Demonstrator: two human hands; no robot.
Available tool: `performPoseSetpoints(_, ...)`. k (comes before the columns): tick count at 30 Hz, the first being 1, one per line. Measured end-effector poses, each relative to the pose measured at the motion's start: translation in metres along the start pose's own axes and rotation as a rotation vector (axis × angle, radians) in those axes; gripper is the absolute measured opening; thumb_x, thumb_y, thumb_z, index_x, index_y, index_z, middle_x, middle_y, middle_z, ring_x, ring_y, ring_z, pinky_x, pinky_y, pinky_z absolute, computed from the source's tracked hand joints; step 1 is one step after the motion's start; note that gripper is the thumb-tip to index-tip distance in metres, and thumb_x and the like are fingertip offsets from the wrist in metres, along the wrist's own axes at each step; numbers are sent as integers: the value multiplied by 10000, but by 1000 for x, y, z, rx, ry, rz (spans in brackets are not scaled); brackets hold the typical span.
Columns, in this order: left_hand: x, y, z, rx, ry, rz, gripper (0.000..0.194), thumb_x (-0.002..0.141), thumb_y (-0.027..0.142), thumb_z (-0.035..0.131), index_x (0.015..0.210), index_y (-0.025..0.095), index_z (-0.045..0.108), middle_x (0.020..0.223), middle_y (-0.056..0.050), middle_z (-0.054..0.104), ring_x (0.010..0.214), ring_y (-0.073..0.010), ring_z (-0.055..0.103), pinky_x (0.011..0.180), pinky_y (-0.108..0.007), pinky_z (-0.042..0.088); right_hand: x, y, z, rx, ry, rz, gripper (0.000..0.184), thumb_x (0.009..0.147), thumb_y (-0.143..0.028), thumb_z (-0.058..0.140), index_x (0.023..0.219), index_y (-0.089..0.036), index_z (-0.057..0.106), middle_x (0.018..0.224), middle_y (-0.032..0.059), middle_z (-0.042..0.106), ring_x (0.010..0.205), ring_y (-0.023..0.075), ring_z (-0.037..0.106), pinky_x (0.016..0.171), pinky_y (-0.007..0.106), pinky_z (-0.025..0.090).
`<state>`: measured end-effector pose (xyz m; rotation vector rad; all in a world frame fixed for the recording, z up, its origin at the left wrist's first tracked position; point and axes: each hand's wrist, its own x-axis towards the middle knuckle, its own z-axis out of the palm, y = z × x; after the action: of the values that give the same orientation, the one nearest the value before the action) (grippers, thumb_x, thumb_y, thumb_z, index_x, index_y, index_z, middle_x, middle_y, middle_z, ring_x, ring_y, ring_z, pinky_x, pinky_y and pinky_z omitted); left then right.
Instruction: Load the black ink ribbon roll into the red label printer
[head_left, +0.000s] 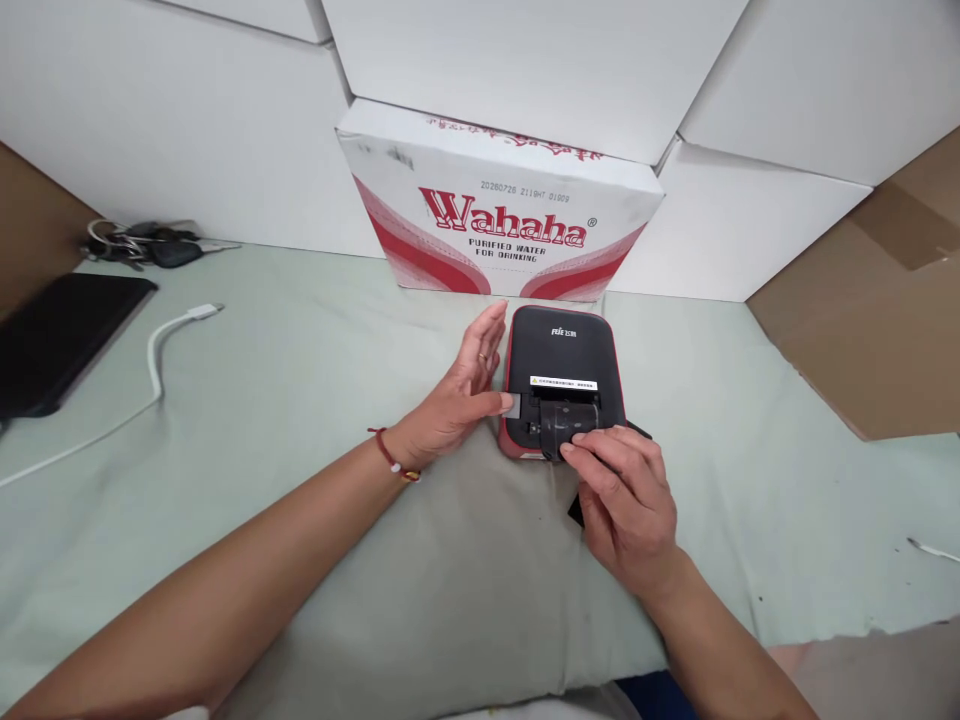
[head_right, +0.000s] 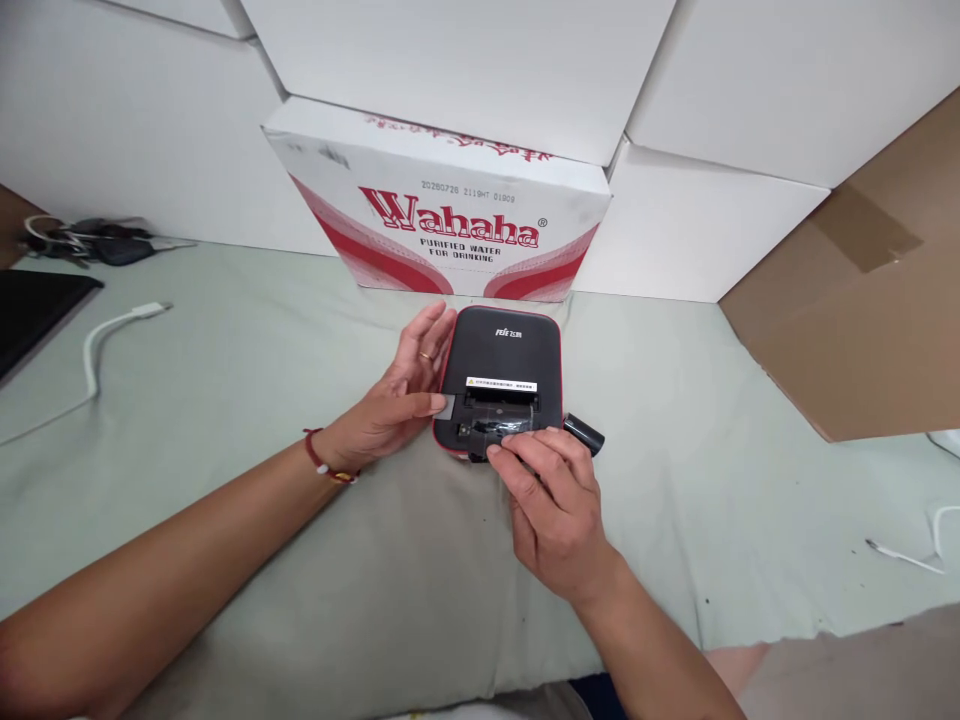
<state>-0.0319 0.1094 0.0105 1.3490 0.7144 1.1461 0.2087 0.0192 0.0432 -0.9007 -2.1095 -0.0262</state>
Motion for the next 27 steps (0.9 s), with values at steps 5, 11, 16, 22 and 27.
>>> performPoseSetpoints(5, 5, -10, 1, -87, -75, 10, 1057, 871, 475, 820, 1732, 497, 207, 1902, 48, 133, 1766, -317, 144, 1425, -536, 255, 3, 0, -3, -14, 2, 6, 578, 968, -15, 608, 1464, -304, 682, 1192, 82, 788, 1106, 265, 718, 937, 476, 645)
performPoseSetpoints(11, 5, -17, -7, -74, -84, 29, 987, 898, 457, 834, 1721, 431, 289, 1880, -2, 232, 1758, -327, 178, 1444, -534, 185, 35, 12, -39, 175, -195, 155, 230, 1059, -176, 609, 1178, -268, 782, 1092, 79, 826, 999, 259, 778, 855, 440, 640)
performPoseSetpoints(16, 7, -18, -6, -103, -97, 31, 935, 895, 450, 827, 1692, 385, 342, 1832, -43, 340, 1731, -348, 249, 1432, -554, 214, 100, 40, -38, 33, -434, 340, 206, 1073, -312, 617, 1037, -260, 813, 1003, 41, 833, 827, 201, 767, 757, 337, 603)
performPoseSetpoints(22, 10, -20, -5, -136, -86, 0, 962, 850, 403, 830, 1675, 335, 342, 1808, -85, 374, 1715, -369, 273, 1421, -573, 220, 157, 64, 19, -416, -970, 260, 278, 891, -164, 766, 1155, -224, 828, 1095, 96, 849, 916, 283, 772, 771, 359, 550)
performPoseSetpoints(27, 10, -18, -4, -130, -82, 5, 922, 849, 358, 806, 1662, 335, 371, 1788, -88, 392, 1701, -363, 304, 1413, -580, 231, 152, 53, 19, -498, -981, 277, 235, 879, -185, 779, 1105, -228, 826, 1084, 109, 843, 915, 295, 768, 739, 358, 542)
